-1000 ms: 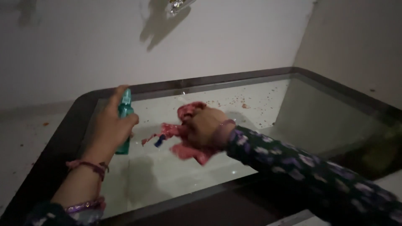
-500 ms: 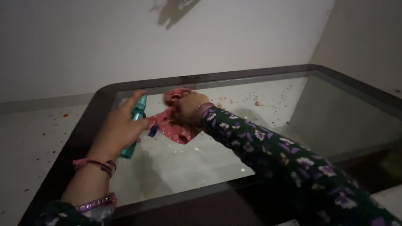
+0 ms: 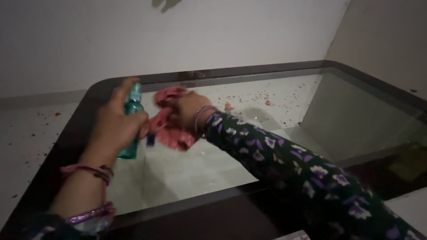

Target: The person sprays a cleaning solution onto a glass display case and wipes the surface with a pink cloth. They repeatedly spray and wipe the glass top and front panel, removing scattered debris from the surface.

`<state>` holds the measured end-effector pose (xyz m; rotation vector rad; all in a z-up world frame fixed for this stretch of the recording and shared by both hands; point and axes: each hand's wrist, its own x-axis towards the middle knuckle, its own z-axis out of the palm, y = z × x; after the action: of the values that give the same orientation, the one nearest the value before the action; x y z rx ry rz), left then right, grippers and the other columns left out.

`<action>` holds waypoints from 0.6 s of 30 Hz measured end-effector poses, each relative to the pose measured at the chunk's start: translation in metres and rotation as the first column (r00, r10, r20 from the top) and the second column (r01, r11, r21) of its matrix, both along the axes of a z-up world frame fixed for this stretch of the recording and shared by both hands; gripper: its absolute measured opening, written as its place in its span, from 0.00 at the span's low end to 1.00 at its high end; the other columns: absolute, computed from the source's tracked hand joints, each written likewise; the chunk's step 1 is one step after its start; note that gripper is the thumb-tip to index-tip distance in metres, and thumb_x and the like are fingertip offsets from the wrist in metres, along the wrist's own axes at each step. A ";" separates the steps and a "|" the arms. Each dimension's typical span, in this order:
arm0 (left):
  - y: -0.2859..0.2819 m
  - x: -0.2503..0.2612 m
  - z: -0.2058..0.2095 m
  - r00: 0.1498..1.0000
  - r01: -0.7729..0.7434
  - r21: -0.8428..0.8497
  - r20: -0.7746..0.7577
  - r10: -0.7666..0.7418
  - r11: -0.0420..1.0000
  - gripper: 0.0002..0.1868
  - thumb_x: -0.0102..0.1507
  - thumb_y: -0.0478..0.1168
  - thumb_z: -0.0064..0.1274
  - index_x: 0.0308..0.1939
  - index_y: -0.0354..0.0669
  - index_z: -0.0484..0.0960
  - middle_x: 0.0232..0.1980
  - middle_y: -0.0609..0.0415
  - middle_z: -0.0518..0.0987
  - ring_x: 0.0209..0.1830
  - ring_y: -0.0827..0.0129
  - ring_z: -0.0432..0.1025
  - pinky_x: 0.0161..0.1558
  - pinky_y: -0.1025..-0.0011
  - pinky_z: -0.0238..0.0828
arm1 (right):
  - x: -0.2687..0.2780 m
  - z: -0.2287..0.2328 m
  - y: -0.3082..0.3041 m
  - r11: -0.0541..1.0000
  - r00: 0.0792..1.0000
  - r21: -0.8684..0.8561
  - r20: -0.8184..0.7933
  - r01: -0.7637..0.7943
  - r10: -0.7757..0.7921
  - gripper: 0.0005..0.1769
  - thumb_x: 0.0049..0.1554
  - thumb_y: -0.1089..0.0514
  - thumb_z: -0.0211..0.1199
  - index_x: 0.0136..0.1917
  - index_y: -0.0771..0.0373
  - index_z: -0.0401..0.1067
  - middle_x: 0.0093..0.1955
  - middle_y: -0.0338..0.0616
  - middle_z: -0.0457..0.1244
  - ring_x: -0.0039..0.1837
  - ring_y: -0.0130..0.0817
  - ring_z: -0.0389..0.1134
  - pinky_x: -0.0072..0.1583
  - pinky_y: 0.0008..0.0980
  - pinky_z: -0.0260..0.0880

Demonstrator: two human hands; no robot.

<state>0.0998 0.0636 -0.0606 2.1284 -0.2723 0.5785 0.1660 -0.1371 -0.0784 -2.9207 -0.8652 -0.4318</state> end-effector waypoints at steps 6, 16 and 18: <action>-0.012 -0.011 0.005 0.990 0.094 -0.036 -0.103 -0.098 0.995 0.42 0.53 0.34 0.55 0.74 0.58 0.70 0.46 0.57 0.76 0.27 0.62 0.79 0.34 0.63 0.78 | -0.072 0.049 0.002 0.909 0.955 -0.325 -0.053 0.260 -0.292 0.24 0.56 0.33 0.59 0.61 0.41 0.75 0.61 0.43 0.67 0.66 0.44 0.67 0.65 0.47 0.68; 0.000 -0.007 0.010 0.991 -0.011 -0.140 -0.135 -0.008 0.990 0.41 0.52 0.35 0.53 0.72 0.62 0.71 0.33 0.47 0.81 0.30 0.61 0.77 0.35 0.63 0.75 | 0.008 -0.021 0.037 0.920 0.918 0.042 0.098 -0.390 0.385 0.20 0.54 0.43 0.63 0.56 0.53 0.76 0.52 0.48 0.70 0.56 0.50 0.71 0.58 0.49 0.72; 0.009 0.008 -0.001 0.999 -0.012 -0.138 -0.040 0.007 0.990 0.41 0.51 0.34 0.54 0.71 0.58 0.72 0.34 0.47 0.80 0.31 0.61 0.76 0.36 0.63 0.74 | 0.060 -0.029 0.051 0.921 0.923 0.075 0.063 -0.383 0.379 0.19 0.55 0.43 0.64 0.53 0.55 0.77 0.52 0.48 0.71 0.55 0.51 0.71 0.60 0.49 0.72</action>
<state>0.1074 0.0725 -0.0617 2.0054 -0.1946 0.5451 0.2256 -0.0861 -0.1073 -2.5832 -1.3489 -0.4920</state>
